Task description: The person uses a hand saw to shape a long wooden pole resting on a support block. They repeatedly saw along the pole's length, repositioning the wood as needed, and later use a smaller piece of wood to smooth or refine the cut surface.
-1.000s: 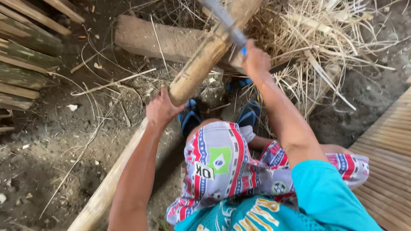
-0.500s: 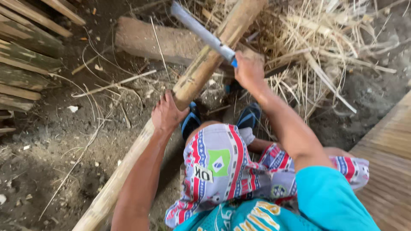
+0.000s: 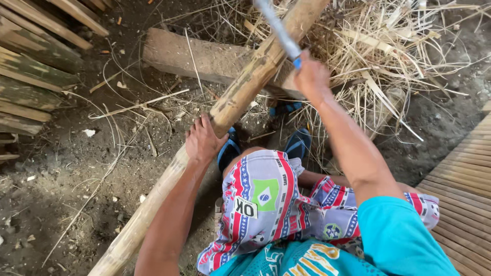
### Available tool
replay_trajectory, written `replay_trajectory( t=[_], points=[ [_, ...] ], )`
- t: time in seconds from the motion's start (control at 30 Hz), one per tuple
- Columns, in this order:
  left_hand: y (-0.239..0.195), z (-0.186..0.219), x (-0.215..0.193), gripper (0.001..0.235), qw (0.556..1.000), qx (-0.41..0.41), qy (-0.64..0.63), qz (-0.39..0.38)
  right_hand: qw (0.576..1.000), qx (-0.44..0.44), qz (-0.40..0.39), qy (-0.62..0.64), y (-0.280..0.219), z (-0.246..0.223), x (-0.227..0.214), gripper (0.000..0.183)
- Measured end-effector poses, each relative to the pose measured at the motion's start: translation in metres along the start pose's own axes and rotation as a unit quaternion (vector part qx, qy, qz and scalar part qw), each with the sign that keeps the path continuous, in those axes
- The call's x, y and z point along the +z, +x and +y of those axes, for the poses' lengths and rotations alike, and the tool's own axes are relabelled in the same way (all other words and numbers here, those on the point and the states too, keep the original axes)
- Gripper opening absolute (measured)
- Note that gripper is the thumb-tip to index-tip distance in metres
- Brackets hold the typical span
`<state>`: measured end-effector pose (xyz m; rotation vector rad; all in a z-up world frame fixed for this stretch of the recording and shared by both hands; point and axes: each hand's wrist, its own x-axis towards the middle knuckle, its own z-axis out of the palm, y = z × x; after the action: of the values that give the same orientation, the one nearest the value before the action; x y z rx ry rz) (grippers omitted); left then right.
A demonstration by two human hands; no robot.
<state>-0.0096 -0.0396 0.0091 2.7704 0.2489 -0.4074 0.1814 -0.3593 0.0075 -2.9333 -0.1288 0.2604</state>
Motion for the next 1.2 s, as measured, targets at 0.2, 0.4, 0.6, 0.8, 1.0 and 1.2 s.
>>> replay_trajectory(
  t=[0.2, 0.4, 0.6, 0.8, 1.0, 1.2],
  points=[
    [-0.010, 0.001, 0.012, 0.107, 1.000, -0.002, -0.006, -0.006, 0.963, -0.226, -0.127, -0.076, -0.081, -0.067, 0.024, 0.026],
    [-0.004, -0.001, 0.010, 0.106, 1.000, 0.014, -0.002, 0.011, 0.959, -0.230, 0.150, -0.063, -0.049, -0.042, -0.004, 0.022],
    [-0.002, 0.003, 0.005, 0.105, 1.000, 0.006, -0.017, 0.006, 0.949, -0.261, -0.166, -0.068, -0.076, -0.045, 0.028, 0.015],
    [-0.006, 0.007, 0.003, 0.105, 1.000, 0.006, -0.001, 0.005, 0.999, 0.046, 0.003, -0.022, 0.011, 0.005, -0.008, 0.022],
    [-0.018, 0.011, 0.014, 0.102, 1.000, 0.020, 0.000, 0.022, 0.978, -0.163, -0.126, -0.020, -0.067, -0.062, -0.007, 0.019],
    [-0.020, 0.010, 0.023, 0.101, 1.000, 0.016, -0.003, 0.027, 0.982, -0.178, -0.038, -0.046, -0.052, -0.041, -0.024, 0.015]
  ],
)
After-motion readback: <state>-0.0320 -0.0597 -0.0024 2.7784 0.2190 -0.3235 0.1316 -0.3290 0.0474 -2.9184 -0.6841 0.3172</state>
